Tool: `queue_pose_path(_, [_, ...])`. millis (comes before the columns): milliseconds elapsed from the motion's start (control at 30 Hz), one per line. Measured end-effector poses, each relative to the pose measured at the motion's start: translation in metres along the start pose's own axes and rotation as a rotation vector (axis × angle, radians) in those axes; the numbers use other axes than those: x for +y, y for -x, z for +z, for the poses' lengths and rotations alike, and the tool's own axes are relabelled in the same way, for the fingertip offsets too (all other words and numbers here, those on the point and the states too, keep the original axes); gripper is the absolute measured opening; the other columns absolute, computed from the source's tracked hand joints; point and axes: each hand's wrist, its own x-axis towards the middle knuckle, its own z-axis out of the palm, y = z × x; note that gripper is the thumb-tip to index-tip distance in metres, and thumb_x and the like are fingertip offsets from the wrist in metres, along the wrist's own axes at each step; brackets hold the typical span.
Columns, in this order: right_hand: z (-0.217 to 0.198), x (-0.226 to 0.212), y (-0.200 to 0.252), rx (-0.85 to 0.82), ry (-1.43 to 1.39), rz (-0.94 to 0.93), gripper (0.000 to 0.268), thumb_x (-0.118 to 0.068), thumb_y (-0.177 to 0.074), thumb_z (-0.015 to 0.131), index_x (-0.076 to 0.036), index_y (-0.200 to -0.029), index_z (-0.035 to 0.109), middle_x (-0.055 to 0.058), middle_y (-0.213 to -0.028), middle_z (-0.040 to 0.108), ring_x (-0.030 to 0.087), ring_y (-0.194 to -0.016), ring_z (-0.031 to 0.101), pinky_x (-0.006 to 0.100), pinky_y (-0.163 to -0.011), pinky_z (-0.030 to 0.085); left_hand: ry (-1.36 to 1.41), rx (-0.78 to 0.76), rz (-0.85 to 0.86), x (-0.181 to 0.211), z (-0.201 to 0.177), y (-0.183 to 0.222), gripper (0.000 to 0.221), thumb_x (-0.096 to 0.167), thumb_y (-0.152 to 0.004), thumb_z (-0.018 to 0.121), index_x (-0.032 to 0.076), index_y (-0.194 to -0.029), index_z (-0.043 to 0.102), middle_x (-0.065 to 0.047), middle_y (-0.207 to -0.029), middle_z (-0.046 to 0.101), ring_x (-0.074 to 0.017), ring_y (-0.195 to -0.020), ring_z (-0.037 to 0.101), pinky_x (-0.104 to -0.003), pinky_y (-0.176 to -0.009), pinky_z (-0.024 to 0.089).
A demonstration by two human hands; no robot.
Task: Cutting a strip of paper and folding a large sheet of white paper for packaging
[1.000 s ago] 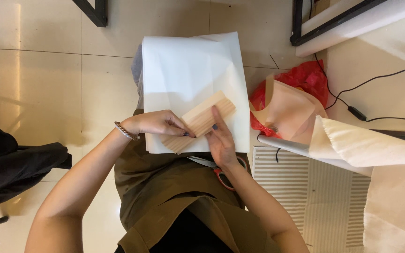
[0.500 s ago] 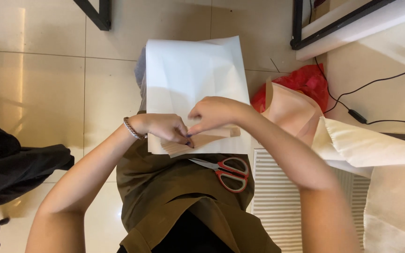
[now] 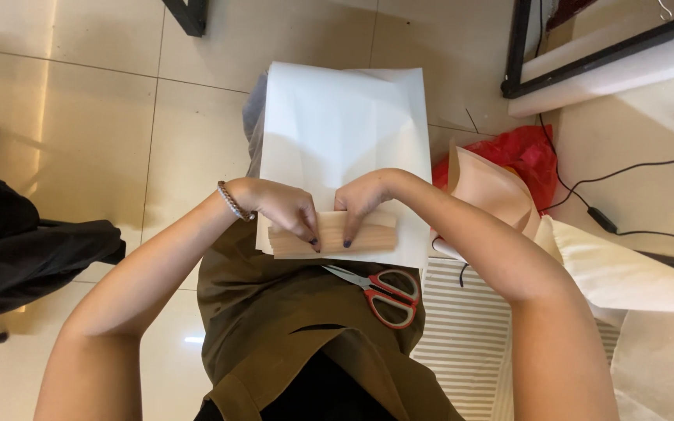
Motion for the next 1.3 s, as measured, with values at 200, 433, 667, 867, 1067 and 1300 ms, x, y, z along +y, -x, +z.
queue_pose_path(200, [0.003, 0.007, -0.006, 0.107, -0.046, 0.019, 0.032, -0.028, -0.071, 0.092, -0.006, -0.090, 0.080, 0.017, -0.081, 0.076, 0.028, -0.073, 0.073, 0.037, -0.062, 0.061, 0.033, 0.042, 0.052, 0.003, -0.007, 0.023, 0.027, 0.024, -0.091, 0.068, 0.030, -0.114, 0.080, -0.003, -0.109, 0.079, -0.0174, -0.095, 0.070, -0.032, -0.082, 0.057])
queue_pose_path(433, [0.008, 0.012, -0.013, 0.125, -0.142, 0.060, 0.035, -0.028, -0.068, 0.094, -0.007, -0.094, 0.080, 0.014, -0.083, 0.077, 0.025, -0.078, 0.073, 0.034, -0.065, 0.060, 0.440, 0.665, 0.003, 0.005, 0.039, 0.088, 0.034, 0.013, -0.089, 0.073, 0.004, -0.122, 0.072, -0.022, -0.122, 0.073, -0.0374, -0.121, 0.066, -0.050, -0.103, 0.052])
queue_pose_path(667, [0.006, 0.018, -0.028, 0.048, -0.226, 0.058, 0.032, -0.023, -0.071, 0.093, -0.008, -0.096, 0.081, 0.015, -0.084, 0.077, 0.025, -0.077, 0.073, 0.033, -0.065, 0.061, 0.864, 1.028, -0.114, -0.033, 0.129, 0.078, 0.037, 0.004, -0.100, 0.054, -0.003, -0.137, 0.058, -0.030, -0.120, 0.066, -0.0368, -0.113, 0.067, -0.045, -0.095, 0.058])
queue_pose_path(867, [0.004, 0.017, -0.037, 0.022, -0.245, 0.091, 0.033, -0.022, -0.071, 0.094, -0.006, -0.097, 0.081, 0.015, -0.085, 0.077, 0.025, -0.078, 0.074, 0.034, -0.065, 0.062, 0.899, 1.009, -0.251, -0.041, 0.133, 0.064, 0.039, 0.025, -0.099, 0.062, 0.002, -0.131, 0.064, -0.018, -0.110, 0.073, -0.0220, -0.102, 0.069, -0.033, -0.087, 0.061])
queue_pose_path(1067, [0.004, 0.018, -0.039, 0.003, -0.275, 0.114, 0.038, -0.020, -0.071, 0.095, -0.004, -0.101, 0.079, 0.017, -0.090, 0.078, 0.027, -0.083, 0.075, 0.038, -0.068, 0.064, 0.993, 1.096, -0.156, -0.033, 0.131, 0.066, 0.049, 0.015, -0.092, 0.072, -0.002, -0.133, 0.053, -0.020, -0.098, 0.071, -0.0208, -0.087, 0.067, -0.030, -0.076, 0.059])
queue_pose_path(1300, [0.003, 0.017, -0.046, -0.017, -0.283, 0.109, 0.037, -0.019, -0.071, 0.095, -0.002, -0.100, 0.078, 0.018, -0.090, 0.077, 0.029, -0.083, 0.076, 0.040, -0.068, 0.065, 1.165, 1.184, -0.020, -0.018, 0.130, 0.073, 0.042, 0.029, -0.107, 0.048, 0.006, -0.141, 0.040, -0.028, -0.114, 0.066, -0.0314, -0.102, 0.068, -0.049, -0.089, 0.059])
